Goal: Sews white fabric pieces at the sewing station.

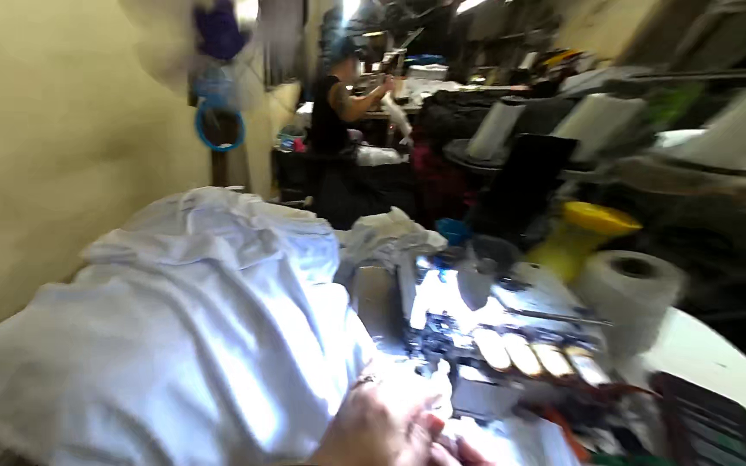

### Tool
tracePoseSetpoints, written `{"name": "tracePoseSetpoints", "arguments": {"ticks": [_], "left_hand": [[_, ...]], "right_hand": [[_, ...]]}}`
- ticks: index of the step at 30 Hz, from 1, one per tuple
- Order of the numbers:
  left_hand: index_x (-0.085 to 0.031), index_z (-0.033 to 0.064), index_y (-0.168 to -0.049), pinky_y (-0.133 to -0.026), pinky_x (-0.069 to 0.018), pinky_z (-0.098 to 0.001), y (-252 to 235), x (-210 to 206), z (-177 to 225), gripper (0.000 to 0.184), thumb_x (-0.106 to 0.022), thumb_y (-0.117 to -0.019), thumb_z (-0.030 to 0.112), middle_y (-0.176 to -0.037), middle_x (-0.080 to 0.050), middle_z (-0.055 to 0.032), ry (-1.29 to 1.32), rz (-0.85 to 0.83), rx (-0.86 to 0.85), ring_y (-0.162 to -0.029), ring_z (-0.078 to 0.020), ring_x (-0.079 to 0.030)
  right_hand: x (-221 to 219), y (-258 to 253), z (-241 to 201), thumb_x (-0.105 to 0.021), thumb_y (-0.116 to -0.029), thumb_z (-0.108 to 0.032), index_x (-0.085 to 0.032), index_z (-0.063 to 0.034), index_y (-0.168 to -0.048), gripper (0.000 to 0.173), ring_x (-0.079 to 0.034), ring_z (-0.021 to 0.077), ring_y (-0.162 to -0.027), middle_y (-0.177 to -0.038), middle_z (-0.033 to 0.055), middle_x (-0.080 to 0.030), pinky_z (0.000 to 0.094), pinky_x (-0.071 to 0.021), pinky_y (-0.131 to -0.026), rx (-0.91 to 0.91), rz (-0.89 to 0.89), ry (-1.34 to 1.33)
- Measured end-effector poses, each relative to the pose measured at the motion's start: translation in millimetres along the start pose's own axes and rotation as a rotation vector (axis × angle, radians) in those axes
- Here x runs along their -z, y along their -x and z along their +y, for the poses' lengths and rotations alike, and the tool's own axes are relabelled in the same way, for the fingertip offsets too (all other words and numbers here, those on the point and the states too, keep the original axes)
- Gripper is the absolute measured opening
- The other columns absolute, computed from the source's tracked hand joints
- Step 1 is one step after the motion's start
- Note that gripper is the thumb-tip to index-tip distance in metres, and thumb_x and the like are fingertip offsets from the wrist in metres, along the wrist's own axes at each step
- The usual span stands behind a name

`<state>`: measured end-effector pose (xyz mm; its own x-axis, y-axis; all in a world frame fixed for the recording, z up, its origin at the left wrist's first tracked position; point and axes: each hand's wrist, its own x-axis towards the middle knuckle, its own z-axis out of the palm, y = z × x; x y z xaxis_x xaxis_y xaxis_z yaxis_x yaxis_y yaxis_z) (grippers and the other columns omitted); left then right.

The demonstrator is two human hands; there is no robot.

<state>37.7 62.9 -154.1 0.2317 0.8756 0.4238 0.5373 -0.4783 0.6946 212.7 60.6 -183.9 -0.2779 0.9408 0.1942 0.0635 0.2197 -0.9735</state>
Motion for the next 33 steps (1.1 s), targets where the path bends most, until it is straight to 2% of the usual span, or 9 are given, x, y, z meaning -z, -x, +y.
{"name": "tracePoseSetpoints", "arguments": {"ticks": [2,6,9,12,15,19,26,29,33], "left_hand": [[-0.075,0.0020,-0.100,-0.097,-0.0503,-0.0508,-9.4,7.9,-16.4,0.040,-0.047,-0.1078,0.030,-0.096,-0.074,-0.0145,0.031,-0.148,0.003,-0.098,-0.0273,-0.070],[-0.074,0.0038,-0.114,-0.104,-0.0479,-0.0500,-21.7,34.9,-5.5,0.033,-0.055,-0.1043,0.029,-0.112,-0.074,-0.0132,-0.107,-0.280,0.212,-0.111,-0.0278,-0.069],[-0.074,0.0026,-0.100,-0.101,-0.0447,-0.0554,-17.7,41.9,-13.7,0.036,-0.057,-0.1039,0.034,-0.098,-0.074,-0.0135,-0.084,-0.370,0.201,-0.102,-0.0289,-0.069],[-0.073,0.0016,-0.099,-0.097,-0.0494,-0.0431,-11.0,35.5,-25.0,0.029,-0.063,-0.1011,0.028,-0.097,-0.073,-0.0103,0.101,-0.249,0.091,-0.099,-0.0179,-0.068],[-0.071,-0.0049,-0.101,-0.095,-0.0494,-0.0435,-14.8,40.7,-10.9,0.029,-0.064,-0.0996,0.023,-0.104,-0.071,-0.0206,0.093,-0.257,0.161,-0.105,-0.0288,-0.067],[-0.071,0.0034,-0.090,-0.098,-0.0492,-0.0355,-10.9,35.5,-26.4,0.023,-0.072,-0.0950,0.026,-0.101,-0.075,-0.0079,0.140,-0.199,0.049,-0.105,-0.0139,-0.067],[-0.067,-0.0048,-0.107,-0.089,-0.0529,-0.0244,-16.2,34.8,-25.3,0.024,-0.061,-0.1022,0.018,-0.097,-0.071,-0.0086,0.339,-0.412,0.150,-0.092,-0.0053,-0.066],[-0.070,-0.0048,-0.102,-0.089,-0.0526,-0.0207,-17.0,31.2,-24.1,0.019,-0.065,-0.0984,0.013,-0.096,-0.073,-0.0070,0.357,-0.369,0.158,-0.093,-0.0023,-0.066],[-0.075,-0.0028,-0.096,-0.092,-0.0481,-0.0301,-19.7,33.0,-0.6,0.017,-0.069,-0.0945,0.013,-0.095,-0.076,-0.0079,0.174,-0.281,0.200,-0.094,-0.0088,-0.068]], "right_hand": [[-5.4,-2.5,-0.5,-0.062,-0.0986,-0.006,-0.069,0.0046,-0.100,0.013,-0.068,0.0004,-0.086,-0.091,0.0002,-0.072,0.0239,-0.0581,-0.083,0.012,0.009,0.015],[-8.5,-2.4,-2.8,-0.065,-0.0978,-0.008,-0.070,0.0091,-0.103,0.018,-0.068,0.0033,-0.091,-0.096,0.0097,-0.073,0.0226,-0.0559,-0.088,0.070,0.043,0.101],[-12.1,-0.6,-0.3,-0.064,-0.0972,-0.005,-0.070,0.0100,-0.101,0.017,-0.067,0.0034,-0.092,-0.094,0.0106,-0.072,0.0211,-0.0542,-0.088,0.119,0.059,0.118],[-14.2,0.8,2.3,-0.062,-0.0976,-0.003,-0.070,0.0098,-0.102,0.016,-0.067,0.0009,-0.092,-0.095,0.0089,-0.073,0.0200,-0.0550,-0.088,0.120,0.089,0.091],[-16.6,4.0,2.4,-0.062,-0.0962,-0.001,-0.069,0.0112,-0.100,0.015,-0.066,-0.0001,-0.094,-0.096,0.0088,-0.072,0.0188,-0.0532,-0.091,0.116,0.134,0.078],[-18.9,3.8,13.0,-0.060,-0.0970,0.001,-0.068,0.0107,-0.102,0.014,-0.067,-0.0007,-0.097,-0.100,0.0075,-0.072,0.0199,-0.0547,-0.092,0.131,0.169,0.017],[-20.8,4.1,16.2,-0.060,-0.0954,0.004,-0.067,0.0111,-0.106,0.015,-0.066,-0.0024,-0.103,-0.104,0.0055,-0.073,0.0194,-0.0534,-0.096,0.171,0.178,-0.012],[-18.6,9.0,22.7,-0.061,-0.0960,0.001,-0.064,0.0137,-0.108,0.018,-0.067,0.0050,-0.097,-0.103,0.0149,-0.071,0.0221,-0.0549,-0.091,0.171,0.179,0.097],[1.0,10.1,32.2,-0.063,-0.1026,-0.023,-0.058,-0.0064,-0.110,0.019,-0.060,0.0120,-0.114,-0.113,0.0099,-0.065,0.0297,-0.0473,-0.102,0.383,0.286,0.361]]}}
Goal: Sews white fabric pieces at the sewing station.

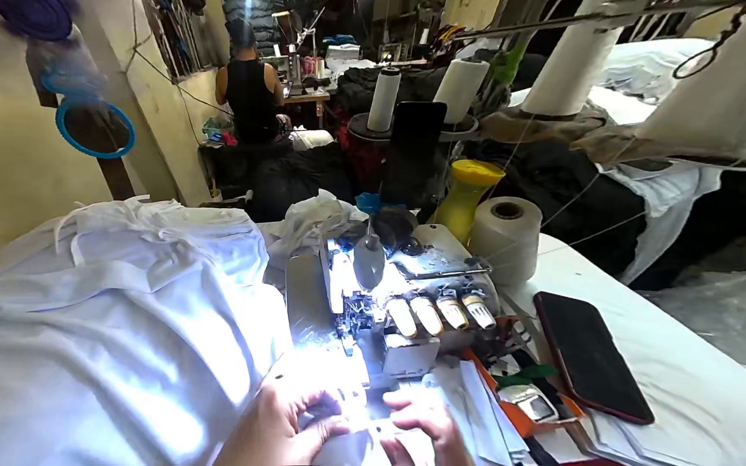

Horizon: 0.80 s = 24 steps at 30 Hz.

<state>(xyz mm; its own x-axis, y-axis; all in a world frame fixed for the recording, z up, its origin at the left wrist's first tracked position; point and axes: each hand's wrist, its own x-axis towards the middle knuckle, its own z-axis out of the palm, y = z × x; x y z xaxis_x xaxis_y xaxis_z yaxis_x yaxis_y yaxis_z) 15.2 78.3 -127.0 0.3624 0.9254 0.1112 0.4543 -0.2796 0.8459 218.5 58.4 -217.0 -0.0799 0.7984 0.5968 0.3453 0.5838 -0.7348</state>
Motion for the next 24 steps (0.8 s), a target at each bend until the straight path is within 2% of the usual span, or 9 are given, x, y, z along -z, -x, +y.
{"name": "tracePoseSetpoints", "arguments": {"ticks": [2,4,6,8,12,14,17,19,24], "left_hand": [[-0.076,-0.0007,-0.096,-0.096,-0.0471,-0.0410,3.0,-8.2,-3.4,0.014,-0.071,-0.0923,0.012,-0.094,-0.077,-0.0088,-0.054,0.029,-0.069,-0.095,-0.0168,-0.070],[-0.076,0.0047,-0.097,-0.097,-0.0510,-0.0419,5.3,-16.7,-16.3,0.013,-0.074,-0.0929,0.017,-0.091,-0.076,-0.0044,-0.130,0.056,-0.149,-0.092,-0.0140,-0.071],[-0.076,0.0064,-0.097,-0.100,-0.0451,-0.0505,7.8,-20.0,-16.8,0.013,-0.074,-0.0927,0.018,-0.092,-0.077,-0.0037,-0.200,0.081,-0.142,-0.092,-0.0163,-0.072],[-0.076,0.0079,-0.098,-0.104,-0.0393,-0.0543,9.5,-21.0,-17.9,0.014,-0.074,-0.0932,0.020,-0.093,-0.077,-0.0028,-0.235,0.093,-0.126,-0.094,-0.0168,-0.071],[-0.075,0.0088,-0.100,-0.105,-0.0384,-0.0492,12.5,-26.1,-21.8,0.013,-0.074,-0.0927,0.019,-0.094,-0.077,-0.0015,-0.272,0.119,-0.148,-0.094,-0.0157,-0.070],[-0.075,0.0096,-0.099,-0.104,-0.0373,-0.0502,12.9,-29.9,-21.8,0.013,-0.074,-0.0925,0.021,-0.092,-0.077,-0.0017,-0.296,0.133,-0.144,-0.091,-0.0160,-0.070],[-0.075,0.0095,-0.098,-0.106,-0.0362,-0.0565,12.7,-33.5,-24.5,0.015,-0.074,-0.0927,0.024,-0.088,-0.077,-0.0028,-0.346,0.175,-0.143,-0.087,-0.0180,-0.072],[-0.075,0.0086,-0.096,-0.106,-0.0366,-0.0585,13.1,-36.7,-27.3,0.015,-0.075,-0.0920,0.023,-0.088,-0.077,-0.0033,-0.357,0.218,-0.157,-0.087,-0.0191,-0.072],[-0.077,0.0095,-0.098,-0.108,-0.0374,-0.0626,11.3,-45.8,-34.0,0.019,-0.072,-0.0953,0.028,-0.088,-0.077,-0.0032,-0.424,0.287,-0.199,-0.089,-0.0195,-0.074]], "right_hand": [[11.4,-12.5,-4.8,-0.058,-0.1052,-0.032,-0.061,-0.0167,-0.113,0.017,-0.054,0.0146,-0.125,-0.124,0.0082,-0.062,0.0319,-0.0410,-0.108,0.128,-0.032,0.145],[18.2,-24.2,-11.1,-0.058,-0.1049,-0.032,-0.070,-0.0212,-0.114,0.019,-0.050,0.0257,-0.137,-0.133,0.0136,-0.064,0.0401,-0.0390,-0.115,0.182,-0.142,0.256],[20.7,-33.9,-11.0,-0.064,-0.1016,-0.029,-0.077,-0.0186,-0.103,0.017,-0.053,0.0367,-0.135,-0.131,0.0157,-0.069,0.0520,-0.0423,-0.111,0.173,-0.242,0.336],[25.2,-39.4,-4.3,-0.063,-0.1014,-0.031,-0.076,-0.0163,-0.099,0.020,-0.057,0.0360,-0.133,-0.128,0.0112,-0.071,0.0564,-0.0434,-0.109,0.171,-0.346,0.373],[26.4,-39.3,4.5,-0.061,-0.1035,-0.029,-0.071,-0.0122,-0.113,0.021,-0.059,0.0261,-0.133,-0.124,0.0082,-0.073,0.0519,-0.0395,-0.116,0.164,-0.431,0.161],[24.7,-37.6,7.0,-0.063,-0.1020,-0.026,-0.072,-0.0111,-0.104,0.017,-0.069,0.0224,-0.115,-0.103,0.0065,-0.076,0.0523,-0.0408,-0.114,0.185,-0.435,0.178],[25.9,-36.9,8.8,-0.068,-0.0991,-0.024,-0.070,-0.0077,-0.095,0.017,-0.071,0.0198,-0.094,-0.088,0.0071,-0.072,0.0445,-0.0478,-0.104,0.132,-0.409,0.140],[27.2,-36.7,6.1,-0.070,-0.0978,-0.023,-0.071,-0.0037,-0.097,0.019,-0.067,0.0190,-0.092,-0.091,0.0092,-0.071,0.0361,-0.0519,-0.090,0.025,-0.399,0.038],[23.7,-35.4,5.9,-0.066,-0.0998,-0.017,-0.076,-0.0020,-0.098,0.018,-0.069,0.0119,-0.086,-0.089,0.0092,-0.073,0.0239,-0.0559,-0.082,-0.050,-0.338,0.013]]}}
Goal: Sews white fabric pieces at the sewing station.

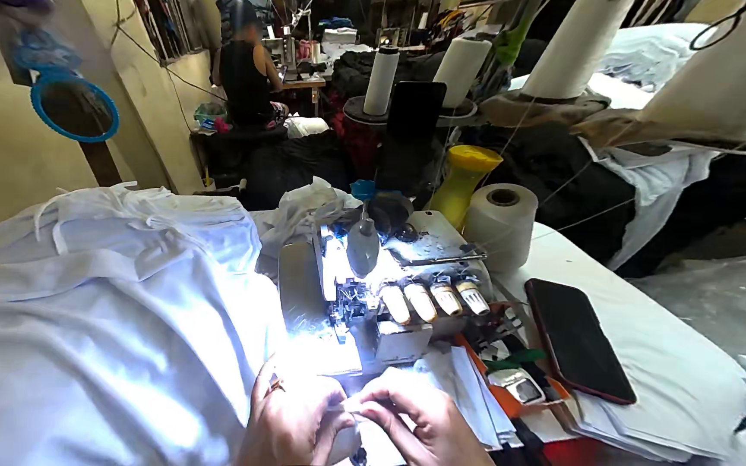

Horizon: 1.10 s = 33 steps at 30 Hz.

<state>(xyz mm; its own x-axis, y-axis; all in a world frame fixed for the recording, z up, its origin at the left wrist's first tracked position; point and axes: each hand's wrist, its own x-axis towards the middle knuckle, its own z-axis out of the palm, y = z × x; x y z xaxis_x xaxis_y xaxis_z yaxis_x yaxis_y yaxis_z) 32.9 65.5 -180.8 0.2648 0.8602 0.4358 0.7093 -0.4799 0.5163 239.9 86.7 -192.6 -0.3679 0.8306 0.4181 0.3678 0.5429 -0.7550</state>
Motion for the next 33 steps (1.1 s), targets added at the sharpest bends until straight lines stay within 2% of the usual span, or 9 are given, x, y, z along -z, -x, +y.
{"name": "tracePoseSetpoints", "arguments": {"ticks": [3,5,8,11,17,20,25,30,33], "left_hand": [[-0.078,0.0104,-0.102,-0.117,-0.0297,-0.0634,-1.0,-2.1,-5.5,0.022,-0.064,-0.1008,0.027,-0.094,-0.078,-0.0030,0.053,-0.090,0.032,-0.097,-0.0196,-0.074],[-0.078,0.0084,-0.100,-0.117,-0.0326,-0.0590,-3.9,-0.3,-8.7,0.021,-0.062,-0.1018,0.022,-0.095,-0.077,-0.0049,0.130,-0.153,0.059,-0.100,-0.0207,-0.072],[-0.076,0.0073,-0.097,-0.102,-0.0481,-0.0503,-7.6,-1.5,-8.1,0.025,-0.060,-0.1030,0.026,-0.089,-0.075,-0.0058,0.096,-0.150,0.072,-0.091,-0.0207,-0.072],[-0.075,0.0059,-0.093,-0.087,-0.0535,-0.0456,-11.3,-6.4,-8.7,0.030,-0.059,-0.1034,0.029,-0.083,-0.073,-0.0070,0.039,-0.116,0.065,-0.082,-0.0217,-0.071],[-0.080,0.0127,-0.101,-0.089,-0.0553,-0.0491,-18.7,-18.3,-16.4,0.028,-0.058,-0.1033,0.029,-0.097,-0.074,-0.0076,-0.030,-0.085,0.072,-0.096,-0.0245,-0.071],[-0.079,0.0116,-0.102,-0.087,-0.0561,-0.0468,-28.0,-21.1,-10.9,0.021,-0.061,-0.0979,0.022,-0.098,-0.073,-0.0071,-0.044,-0.051,0.159,-0.095,-0.0231,-0.071],[-0.070,0.0109,-0.091,-0.072,-0.0541,-0.0431,-45.2,-30.8,-10.7,0.009,-0.067,-0.0859,0.018,-0.085,-0.068,-0.0036,-0.073,0.065,0.232,-0.079,-0.0198,-0.068],[-0.067,0.0131,-0.089,-0.071,-0.0525,-0.0404,-60.5,-37.7,-23.8,0.011,-0.067,-0.0816,0.021,-0.083,-0.066,-0.0011,-0.043,0.120,0.253,-0.078,-0.0174,-0.065],[-0.068,0.0154,-0.087,-0.075,-0.0528,-0.0396,-57.5,-39.7,-30.0,0.009,-0.064,-0.0843,0.023,-0.084,-0.066,0.0005,-0.089,0.153,0.186,-0.082,-0.0161,-0.066]], "right_hand": [[0.2,-0.5,0.5,-0.065,-0.1002,-0.015,-0.076,-0.0017,-0.097,0.018,-0.069,0.0123,-0.085,-0.088,0.0095,-0.073,0.0232,-0.0551,-0.082,-0.005,0.038,0.027],[1.3,-1.6,1.3,-0.064,-0.1007,-0.016,-0.076,-0.0021,-0.102,0.018,-0.069,0.0141,-0.088,-0.092,0.0105,-0.073,0.0254,-0.0555,-0.085,0.003,0.018,0.045],[-0.3,-3.5,3.9,-0.069,-0.0984,-0.021,-0.075,-0.0012,-0.112,0.025,-0.069,0.0155,-0.093,-0.098,0.0129,-0.072,0.0270,-0.0572,-0.086,0.026,-0.022,0.023],[-5.5,-6.1,5.6,-0.068,-0.0987,-0.017,-0.078,-0.0016,-0.100,0.019,-0.068,0.0114,-0.083,-0.088,0.0103,-0.072,0.0217,-0.0557,-0.080,-0.005,0.051,0.032],[-11.4,-12.6,18.2,-0.065,-0.0997,-0.021,-0.078,-0.0063,-0.095,0.021,-0.067,0.0110,-0.083,-0.085,0.0055,-0.071,0.0235,-0.0552,-0.079,-0.074,0.092,0.163],[-15.1,-18.1,16.3,-0.065,-0.0982,-0.018,-0.078,-0.0052,-0.097,0.018,-0.067,0.0108,-0.083,-0.089,0.0061,-0.070,0.0250,-0.0563,-0.078,-0.181,0.137,0.147],[-22.4,-28.7,20.0,-0.067,-0.0933,-0.012,-0.073,-0.0049,-0.101,0.012,-0.070,0.0108,-0.082,-0.093,0.0058,-0.073,0.0277,-0.0587,-0.077,-0.220,0.220,0.164],[-35.7,-41.3,27.0,-0.068,-0.0892,-0.017,-0.073,-0.0116,-0.095,0.010,-0.069,0.0114,-0.070,-0.084,0.0013,-0.072,0.0310,-0.0582,-0.062,-0.214,0.348,0.391],[-39.6,-40.7,28.0,-0.068,-0.0892,-0.019,-0.074,-0.0136,-0.094,0.009,-0.069,0.0109,-0.070,-0.084,0.0003,-0.072,0.0304,-0.0582,-0.061,-0.229,0.368,0.420]]}}
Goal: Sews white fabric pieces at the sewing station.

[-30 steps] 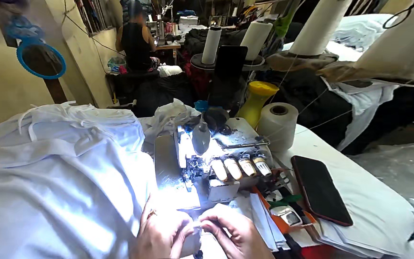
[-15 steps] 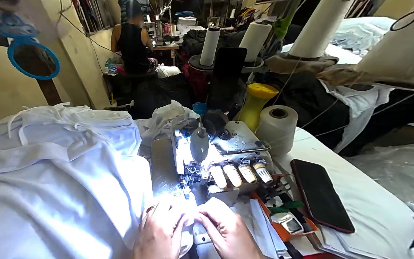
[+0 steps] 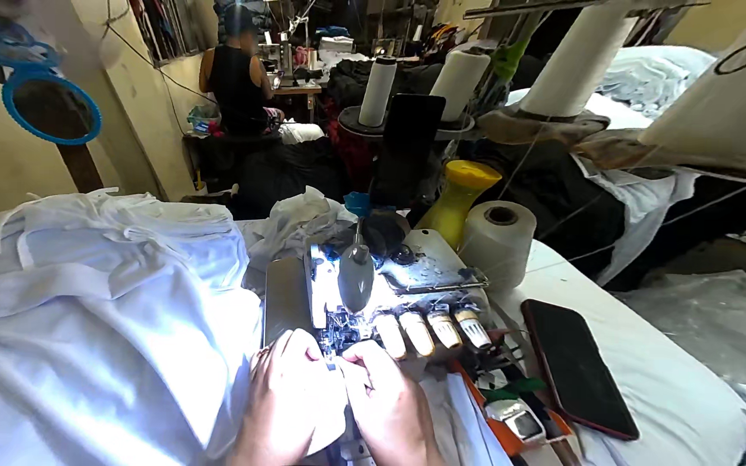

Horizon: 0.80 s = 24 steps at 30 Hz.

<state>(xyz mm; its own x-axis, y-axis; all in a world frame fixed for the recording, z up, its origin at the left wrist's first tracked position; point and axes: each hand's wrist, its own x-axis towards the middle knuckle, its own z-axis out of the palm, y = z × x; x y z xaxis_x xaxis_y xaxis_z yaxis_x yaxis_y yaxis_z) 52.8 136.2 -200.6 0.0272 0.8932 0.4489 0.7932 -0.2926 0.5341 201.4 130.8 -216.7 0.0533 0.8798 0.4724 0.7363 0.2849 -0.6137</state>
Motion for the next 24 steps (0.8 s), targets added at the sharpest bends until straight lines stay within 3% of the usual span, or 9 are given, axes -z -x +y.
{"name": "tracePoseSetpoints", "arguments": {"ticks": [2,4,6,9,11,15,18,21,24], "left_hand": [[-0.074,0.0176,-0.091,-0.091,-0.0526,-0.0420,10.4,3.7,-0.3,0.013,-0.064,-0.0910,0.026,-0.096,-0.072,-0.0002,-0.066,0.068,-0.136,-0.098,-0.0176,-0.069],[-0.077,0.0200,-0.103,-0.109,-0.0408,-0.0469,27.5,9.0,-0.8,0.025,-0.062,-0.0995,0.040,-0.111,-0.074,-0.0034,-0.126,0.080,-0.329,-0.114,-0.0214,-0.066],[-0.077,0.0234,-0.109,-0.106,-0.0413,-0.0461,41.5,7.8,-2.0,0.031,-0.061,-0.0986,0.047,-0.115,-0.075,0.0002,-0.251,0.082,-0.442,-0.110,-0.0202,-0.067],[-0.078,0.0221,-0.104,-0.101,-0.0409,-0.0406,51.1,2.2,-8.4,0.016,-0.064,-0.0982,0.024,-0.105,-0.076,0.0017,-0.278,0.165,-0.450,-0.099,-0.0184,-0.066],[-0.078,0.0211,-0.103,-0.104,-0.0389,-0.0386,54.5,2.5,-9.9,0.016,-0.062,-0.0989,0.019,-0.104,-0.075,0.0011,-0.219,0.174,-0.456,-0.102,-0.0180,-0.065],[-0.078,0.0165,-0.097,-0.095,-0.0453,-0.0413,55.7,3.2,-3.5,0.016,-0.062,-0.0985,0.019,-0.095,-0.078,-0.0046,-0.131,0.151,-0.443,-0.090,-0.0212,-0.070],[-0.078,0.0183,-0.108,-0.083,-0.0536,-0.0368,51.3,4.2,-8.4,0.018,-0.064,-0.0971,0.018,-0.104,-0.078,-0.0023,-0.171,0.095,-0.437,-0.090,-0.0196,-0.071],[-0.079,0.0216,-0.110,-0.081,-0.0496,-0.0353,50.0,7.6,-13.9,0.022,-0.062,-0.0974,0.014,-0.110,-0.078,0.0039,-0.244,0.047,-0.462,-0.091,-0.0160,-0.069],[-0.079,0.0210,-0.108,-0.083,-0.0498,-0.0370,52.5,14.8,-12.8,0.022,-0.061,-0.0977,0.015,-0.112,-0.078,0.0040,-0.295,0.030,-0.473,-0.093,-0.0171,-0.070]], "right_hand": [[2.7,0.6,2.9,-0.068,-0.0897,-0.017,-0.075,-0.0117,-0.095,0.010,-0.070,0.0118,-0.074,-0.084,0.0015,-0.072,0.0294,-0.0588,-0.066,0.039,0.002,-0.011],[9.7,2.4,8.1,-0.067,-0.0927,-0.016,-0.077,-0.0102,-0.096,0.012,-0.072,0.0163,-0.085,-0.090,0.0036,-0.075,0.0329,-0.0593,-0.079,0.114,0.021,0.025],[16.9,8.0,13.1,-0.069,-0.0918,-0.018,-0.079,-0.0118,-0.098,0.014,-0.070,0.0245,-0.094,-0.099,0.0077,-0.076,0.0410,-0.0546,-0.088,0.199,0.097,0.094],[25.5,18.5,14.6,-0.070,-0.0921,-0.017,-0.080,-0.0167,-0.102,0.014,-0.066,0.0268,-0.102,-0.108,0.0116,-0.073,0.0406,-0.0508,-0.092,0.296,0.039,0.038],[22.6,24.6,14.5,-0.070,-0.0942,-0.020,-0.080,-0.0201,-0.104,0.015,-0.066,0.0255,-0.108,-0.110,0.0115,-0.073,0.0381,-0.0505,-0.097,0.352,-0.021,0.023],[18.0,26.4,15.2,-0.069,-0.0945,-0.018,-0.081,-0.0188,-0.097,0.012,-0.065,0.0223,-0.102,-0.099,0.0094,-0.073,0.0323,-0.0490,-0.095,0.408,0.017,0.018],[20.3,27.5,18.2,-0.069,-0.0952,-0.016,-0.080,-0.0161,-0.095,0.011,-0.064,0.0215,-0.098,-0.092,0.0077,-0.072,0.0306,-0.0483,-0.093,0.433,0.015,0.014],[20.4,33.2,25.0,-0.069,-0.0953,-0.014,-0.080,-0.0123,-0.096,0.012,-0.065,0.0225,-0.095,-0.092,0.0102,-0.072,0.0314,-0.0504,-0.091,0.445,-0.026,-0.020],[22.0,35.4,26.7,-0.067,-0.0963,-0.014,-0.080,-0.0108,-0.096,0.013,-0.065,0.0224,-0.094,-0.093,0.0111,-0.072,0.0314,-0.0509,-0.090,0.449,-0.037,-0.032]]}}
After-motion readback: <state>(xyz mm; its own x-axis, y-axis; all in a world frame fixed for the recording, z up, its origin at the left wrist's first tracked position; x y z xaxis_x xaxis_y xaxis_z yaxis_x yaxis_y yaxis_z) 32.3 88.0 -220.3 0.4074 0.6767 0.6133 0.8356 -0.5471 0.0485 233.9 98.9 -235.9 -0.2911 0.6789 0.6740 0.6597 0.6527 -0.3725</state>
